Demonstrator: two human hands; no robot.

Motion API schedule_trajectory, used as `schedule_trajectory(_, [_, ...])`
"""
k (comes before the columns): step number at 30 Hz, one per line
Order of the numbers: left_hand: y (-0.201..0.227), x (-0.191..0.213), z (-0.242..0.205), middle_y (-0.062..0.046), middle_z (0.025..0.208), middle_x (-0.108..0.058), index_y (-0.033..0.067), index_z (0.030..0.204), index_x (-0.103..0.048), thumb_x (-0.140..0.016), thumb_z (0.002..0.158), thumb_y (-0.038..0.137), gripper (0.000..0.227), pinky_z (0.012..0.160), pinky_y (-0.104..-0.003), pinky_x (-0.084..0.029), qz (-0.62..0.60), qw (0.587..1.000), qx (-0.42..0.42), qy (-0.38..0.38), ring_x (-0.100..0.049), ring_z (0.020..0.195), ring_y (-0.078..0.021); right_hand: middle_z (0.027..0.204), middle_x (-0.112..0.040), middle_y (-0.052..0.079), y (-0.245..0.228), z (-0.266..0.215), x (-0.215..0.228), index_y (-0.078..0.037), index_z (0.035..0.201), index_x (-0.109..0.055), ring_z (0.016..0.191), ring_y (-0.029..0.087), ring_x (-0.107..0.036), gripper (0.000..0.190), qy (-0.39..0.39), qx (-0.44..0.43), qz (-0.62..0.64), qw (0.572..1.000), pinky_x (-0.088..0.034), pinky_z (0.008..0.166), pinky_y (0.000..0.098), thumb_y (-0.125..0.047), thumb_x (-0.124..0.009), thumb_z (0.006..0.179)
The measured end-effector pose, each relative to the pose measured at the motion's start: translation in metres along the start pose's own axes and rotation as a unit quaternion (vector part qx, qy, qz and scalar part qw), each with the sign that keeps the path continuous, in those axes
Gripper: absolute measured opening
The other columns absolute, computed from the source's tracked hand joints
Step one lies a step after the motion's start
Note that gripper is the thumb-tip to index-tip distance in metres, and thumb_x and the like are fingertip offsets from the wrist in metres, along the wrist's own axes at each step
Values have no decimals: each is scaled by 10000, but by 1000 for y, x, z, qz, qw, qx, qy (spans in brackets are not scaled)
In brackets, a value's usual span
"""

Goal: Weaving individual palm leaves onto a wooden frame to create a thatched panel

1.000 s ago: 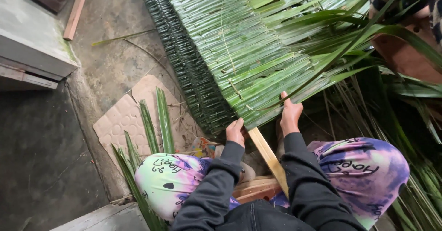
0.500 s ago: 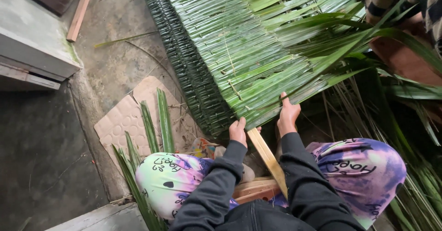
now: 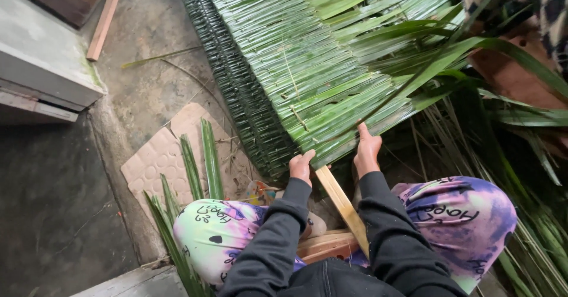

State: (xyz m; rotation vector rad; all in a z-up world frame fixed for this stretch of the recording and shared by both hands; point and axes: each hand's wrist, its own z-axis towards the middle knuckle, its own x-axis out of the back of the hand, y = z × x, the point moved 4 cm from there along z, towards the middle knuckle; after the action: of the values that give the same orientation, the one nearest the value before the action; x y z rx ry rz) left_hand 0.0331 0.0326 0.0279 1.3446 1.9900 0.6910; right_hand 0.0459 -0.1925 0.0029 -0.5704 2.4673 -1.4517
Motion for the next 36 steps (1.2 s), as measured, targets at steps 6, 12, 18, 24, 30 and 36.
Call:
schedule_trajectory(6, [-33, 20, 43, -152, 807, -701, -6, 916, -727, -892, 757, 185, 298, 712, -418, -606, 9, 999, -24, 40, -710, 785, -231, 1308, -583, 363, 9, -69, 2, 160, 1293, -559, 1250, 435, -599, 915, -57, -132, -43, 989, -486, 953, 593, -427, -961, 717])
schedule_trajectory(12, [45, 27, -7, -58, 712, -725, 137, 811, -765, -871, 753, 589, 468, 710, -382, -582, 365, 928, -52, -51, -731, 750, -253, 1003, -703, 216, 13, -80, -7, 102, 1104, -655, 901, 301, -710, 723, -76, -120, -39, 989, -586, 748, 492, -218, -1058, 596])
schedule_trajectory(18, [141, 4, 33, -4, 887, -788, 241, 953, -800, -731, 904, 392, 174, 871, -421, -578, 465, 824, -305, 111, -744, 958, -270, 976, -714, 209, 16, -80, -5, 101, 1064, -675, 877, 279, -711, 677, -76, -109, -31, 991, -588, 742, 488, -232, -1052, 610])
schedule_trajectory(24, [140, -60, 127, -83, 1102, -692, 113, 1176, -721, -754, 914, 311, 331, 1064, -465, -494, 535, 760, -366, 47, -658, 1130, -322, 987, -731, 207, -11, -101, -6, 106, 1054, -710, 912, 242, -697, 614, -71, -84, -41, 993, -578, 751, 441, -195, -1030, 624])
schedule_trajectory(30, [139, -76, 150, -83, 1009, -687, 151, 1017, -703, -669, 962, 301, 163, 968, -505, -544, 595, 738, -314, 37, -696, 1053, -332, 1022, -739, 205, -37, -123, -10, 107, 1051, -713, 938, 236, -704, 580, -59, -86, -48, 993, -571, 745, 440, -176, -1012, 643])
schedule_trajectory(36, [133, -66, 161, 51, 877, -739, 261, 845, -695, -734, 880, 333, 88, 919, -417, -563, 501, 774, -372, 107, -741, 950, -249, 1026, -733, 203, -28, -121, -4, 124, 1039, -708, 965, 209, -680, 604, -53, -78, -67, 993, -551, 785, 435, -186, -1016, 623])
